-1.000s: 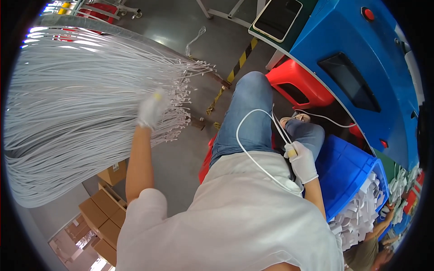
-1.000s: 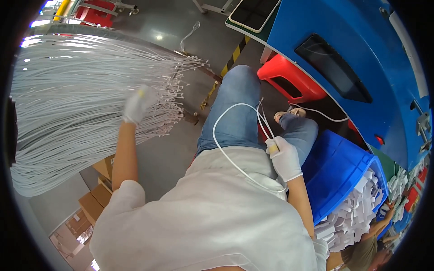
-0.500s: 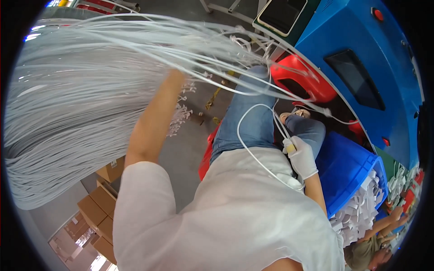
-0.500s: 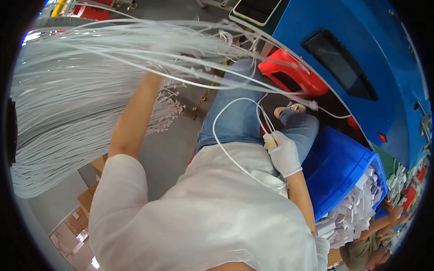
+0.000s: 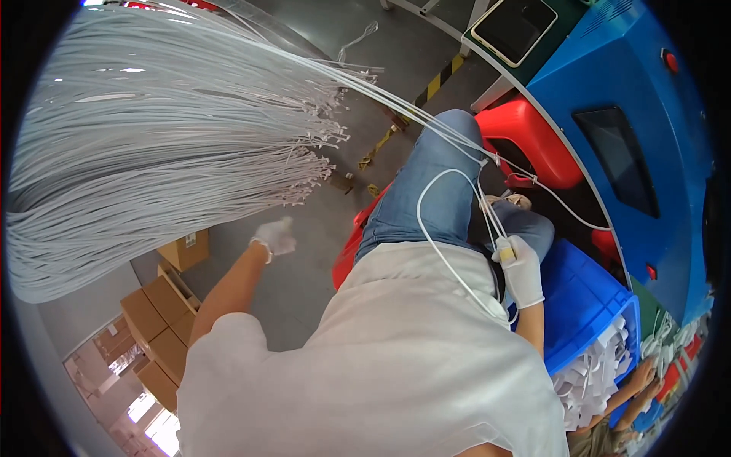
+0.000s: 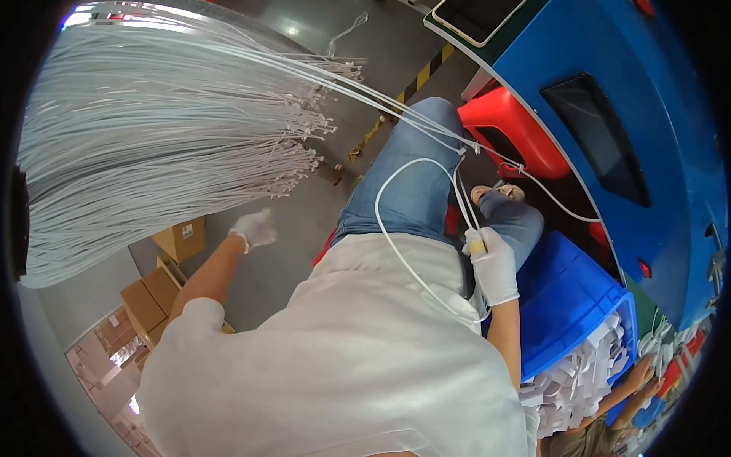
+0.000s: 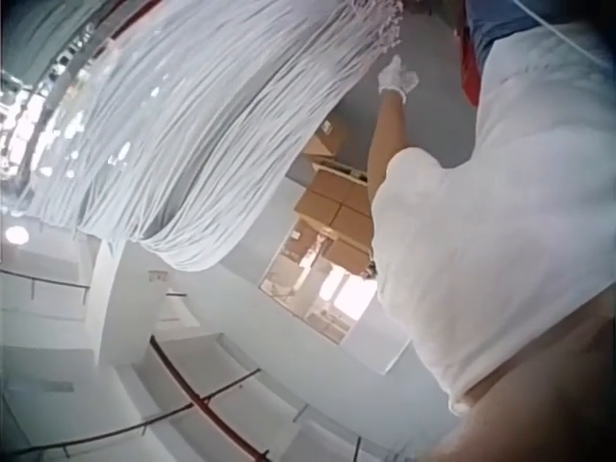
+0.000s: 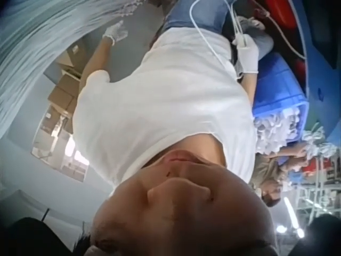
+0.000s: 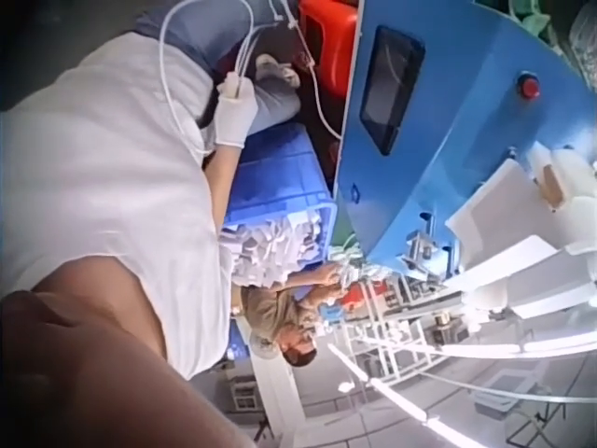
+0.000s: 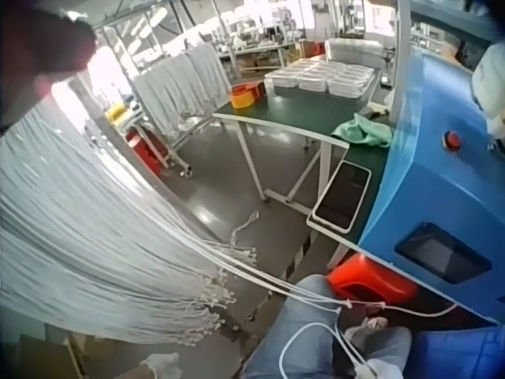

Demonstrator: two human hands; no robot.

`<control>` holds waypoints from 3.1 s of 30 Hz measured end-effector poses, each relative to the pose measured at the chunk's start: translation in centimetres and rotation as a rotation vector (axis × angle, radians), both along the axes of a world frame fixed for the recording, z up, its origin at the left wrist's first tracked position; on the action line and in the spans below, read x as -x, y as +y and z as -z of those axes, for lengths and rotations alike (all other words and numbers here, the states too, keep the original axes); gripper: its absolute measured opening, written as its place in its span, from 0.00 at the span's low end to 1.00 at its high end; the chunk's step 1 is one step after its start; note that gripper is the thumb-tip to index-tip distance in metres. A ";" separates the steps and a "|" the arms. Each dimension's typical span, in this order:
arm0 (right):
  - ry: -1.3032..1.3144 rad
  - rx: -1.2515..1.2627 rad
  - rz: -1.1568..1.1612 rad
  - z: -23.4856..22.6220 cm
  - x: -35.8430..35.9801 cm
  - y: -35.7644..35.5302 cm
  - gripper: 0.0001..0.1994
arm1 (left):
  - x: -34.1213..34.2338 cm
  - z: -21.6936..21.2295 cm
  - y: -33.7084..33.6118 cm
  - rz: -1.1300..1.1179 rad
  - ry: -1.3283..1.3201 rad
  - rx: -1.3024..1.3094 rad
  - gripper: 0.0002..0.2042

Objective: Operating an industrial wire processing machine to bundle and prepare electrical wires.

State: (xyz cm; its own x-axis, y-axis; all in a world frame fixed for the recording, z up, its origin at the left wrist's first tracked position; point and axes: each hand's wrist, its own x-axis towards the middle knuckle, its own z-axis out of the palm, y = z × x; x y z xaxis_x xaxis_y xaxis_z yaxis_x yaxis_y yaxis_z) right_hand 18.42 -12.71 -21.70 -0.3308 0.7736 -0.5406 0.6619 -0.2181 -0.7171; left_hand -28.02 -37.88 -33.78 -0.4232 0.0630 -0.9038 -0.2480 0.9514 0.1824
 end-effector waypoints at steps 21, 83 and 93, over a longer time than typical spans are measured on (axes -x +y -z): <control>-0.107 -0.124 -0.023 0.1 -0.4 -1.9 0.07 | -10.0 -6.8 37.4 -0.128 -0.404 -1.031 0.22; 0.339 -0.161 0.305 -11.8 -2.2 -0.6 0.13 | -11.4 -3.1 28.8 1.374 0.756 -0.699 0.22; 0.360 -0.330 0.397 -17.4 -2.9 2.1 0.18 | -30.9 -5.1 26.1 1.560 -0.420 -0.626 0.26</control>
